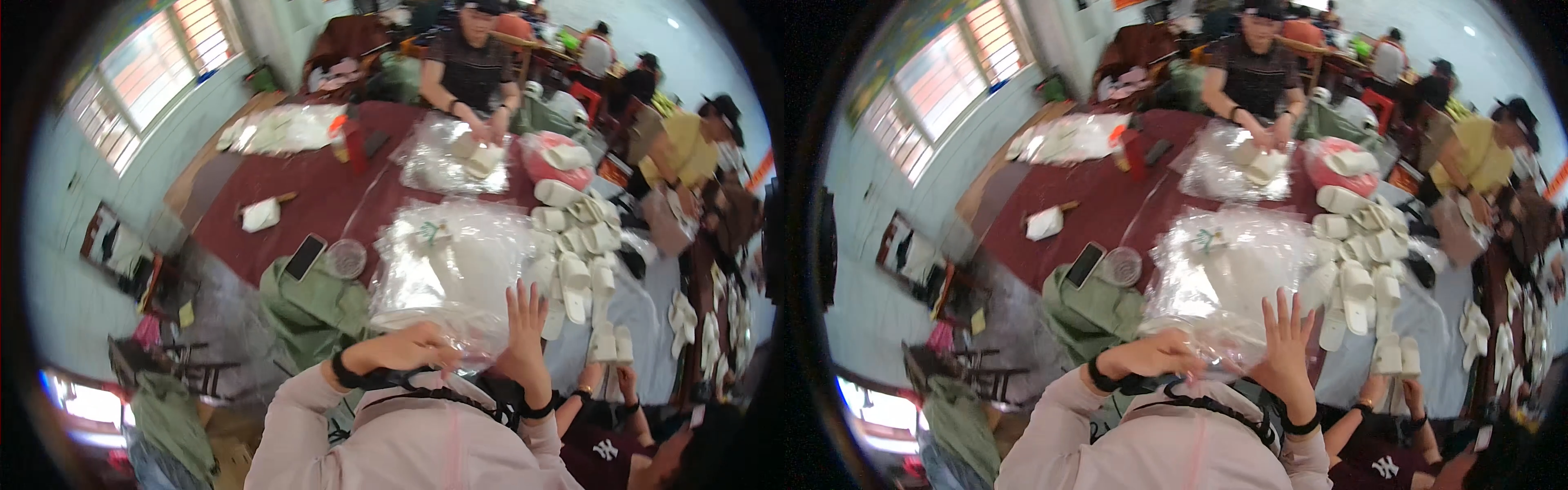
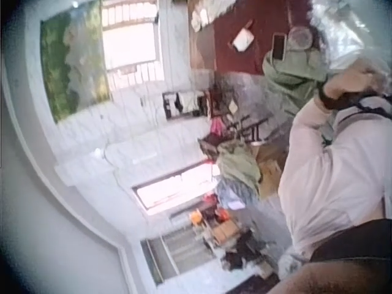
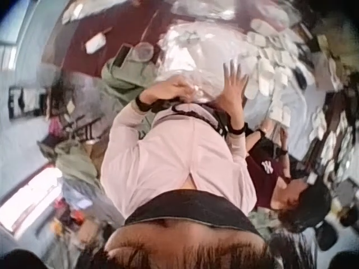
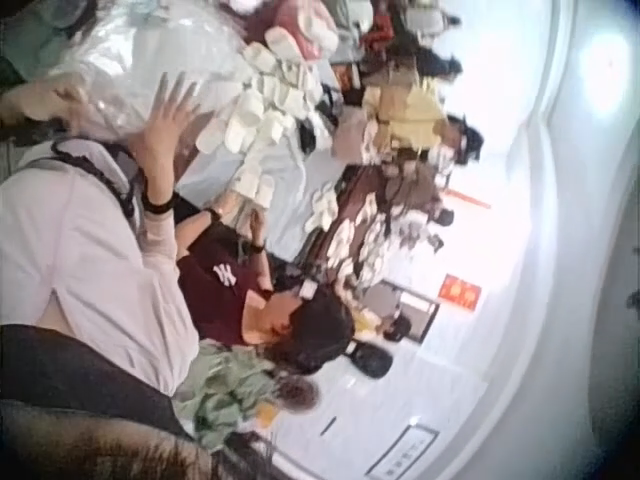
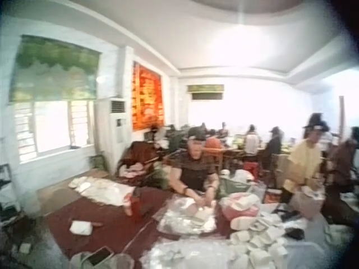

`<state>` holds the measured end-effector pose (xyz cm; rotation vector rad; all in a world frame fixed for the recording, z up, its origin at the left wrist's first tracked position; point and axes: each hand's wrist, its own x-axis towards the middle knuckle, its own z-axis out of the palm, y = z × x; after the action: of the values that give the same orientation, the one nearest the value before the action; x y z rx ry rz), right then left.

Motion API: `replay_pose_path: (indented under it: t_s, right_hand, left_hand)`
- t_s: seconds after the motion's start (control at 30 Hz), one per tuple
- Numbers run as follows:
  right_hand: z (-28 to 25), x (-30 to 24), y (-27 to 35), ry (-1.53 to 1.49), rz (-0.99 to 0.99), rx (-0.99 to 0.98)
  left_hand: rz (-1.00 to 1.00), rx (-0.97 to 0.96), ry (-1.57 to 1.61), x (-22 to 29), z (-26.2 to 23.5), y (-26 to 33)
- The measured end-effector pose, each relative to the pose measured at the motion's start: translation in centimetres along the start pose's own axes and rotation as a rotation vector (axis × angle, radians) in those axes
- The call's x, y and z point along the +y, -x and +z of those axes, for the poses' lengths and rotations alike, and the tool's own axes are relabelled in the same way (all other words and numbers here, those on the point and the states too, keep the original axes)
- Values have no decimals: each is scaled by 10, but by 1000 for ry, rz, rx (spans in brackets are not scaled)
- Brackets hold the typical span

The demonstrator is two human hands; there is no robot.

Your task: Packing white slippers into plastic bags at a manufacturing facility.

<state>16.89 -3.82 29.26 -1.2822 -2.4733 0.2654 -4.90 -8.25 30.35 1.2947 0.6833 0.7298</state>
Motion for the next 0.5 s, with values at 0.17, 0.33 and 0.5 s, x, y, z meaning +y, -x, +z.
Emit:
replay_pose_path:
  t_s: [0.17, 0.33, 0.5]
  right_hand:
    - [28, 0, 2, -176, -176, -121]
    - [39, -17, -1, -224, -203, 248]
    - [43, -21, 15, -397, 183, 315]
  left_hand:
    - [119, -161, -115, -12, 19, 25]
    - [27, 87, -85, -45, 1, 84]
    - [-584, 572, -441, -191, -59, 157]
